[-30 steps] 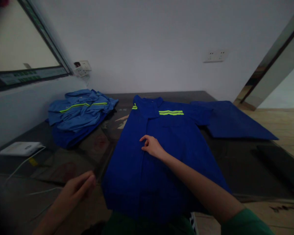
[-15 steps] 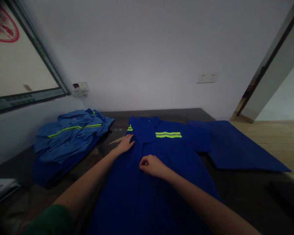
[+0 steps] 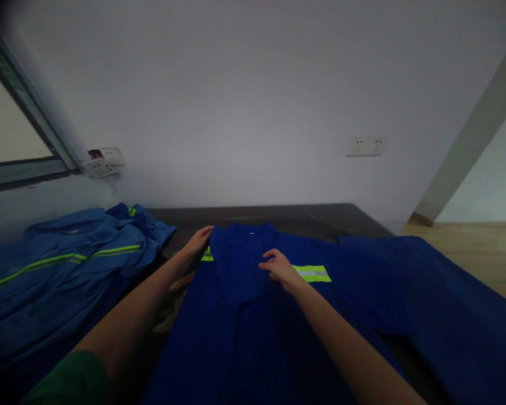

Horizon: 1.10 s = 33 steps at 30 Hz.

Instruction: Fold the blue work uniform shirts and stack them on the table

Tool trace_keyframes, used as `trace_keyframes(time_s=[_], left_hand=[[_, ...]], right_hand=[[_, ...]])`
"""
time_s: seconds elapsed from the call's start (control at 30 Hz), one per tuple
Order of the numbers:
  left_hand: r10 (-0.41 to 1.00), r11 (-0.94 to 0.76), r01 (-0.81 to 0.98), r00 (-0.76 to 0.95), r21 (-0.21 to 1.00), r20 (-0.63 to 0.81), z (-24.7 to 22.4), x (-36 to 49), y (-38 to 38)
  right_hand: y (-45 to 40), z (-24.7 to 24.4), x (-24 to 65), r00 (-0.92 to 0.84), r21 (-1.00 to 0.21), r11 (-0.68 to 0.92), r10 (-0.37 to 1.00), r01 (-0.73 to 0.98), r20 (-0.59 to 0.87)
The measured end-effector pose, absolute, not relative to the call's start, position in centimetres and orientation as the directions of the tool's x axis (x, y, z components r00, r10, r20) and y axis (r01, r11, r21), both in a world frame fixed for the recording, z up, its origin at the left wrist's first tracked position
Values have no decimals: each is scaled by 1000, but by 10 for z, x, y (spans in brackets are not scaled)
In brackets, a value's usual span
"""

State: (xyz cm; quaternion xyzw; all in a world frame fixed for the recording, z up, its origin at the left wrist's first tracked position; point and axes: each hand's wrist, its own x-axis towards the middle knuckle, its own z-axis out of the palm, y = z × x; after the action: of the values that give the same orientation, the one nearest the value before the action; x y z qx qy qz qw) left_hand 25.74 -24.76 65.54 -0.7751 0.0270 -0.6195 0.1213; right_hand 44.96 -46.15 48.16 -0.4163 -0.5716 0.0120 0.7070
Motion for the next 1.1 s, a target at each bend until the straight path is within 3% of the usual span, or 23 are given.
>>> trace_keyframes(time_s=[0.1, 0.23, 0.4, 0.57, 0.8, 0.93, 1.03, 1.1], left_hand=[[-206, -967, 97, 256, -238, 944, 669, 268, -240], [-189, -949, 186, 312, -255, 931, 685, 283, -235], [-168, -866, 385, 379, -320, 910, 680, 301, -234], [-206, -753, 530, 372, -390, 905, 665, 306, -244], [-367, -585, 637, 343, -501, 865, 658, 301, -258], [-353, -660, 640, 200, -395, 914, 656, 292, -263], [-251, -740, 625, 89, -250, 964, 655, 281, -266], [-160, -772, 598, 142, -213, 977, 649, 278, -267]], right_hand=[[-458, 478, 445, 221, -582, 675, 547, 454, 807], [-473, 470, 439, 72, -533, 594, 625, 602, 777], [-498, 452, 432, 205, -498, 490, 534, 715, 820], [-479, 422, 430, 264, -525, 404, 545, 749, 796], [-468, 411, 435, 275, -478, 413, 460, 775, 844], [-472, 415, 435, 323, -533, 351, 505, 770, 800], [-471, 415, 437, 309, -552, 378, 538, 743, 784], [-471, 414, 438, 294, -562, 429, 545, 707, 785]])
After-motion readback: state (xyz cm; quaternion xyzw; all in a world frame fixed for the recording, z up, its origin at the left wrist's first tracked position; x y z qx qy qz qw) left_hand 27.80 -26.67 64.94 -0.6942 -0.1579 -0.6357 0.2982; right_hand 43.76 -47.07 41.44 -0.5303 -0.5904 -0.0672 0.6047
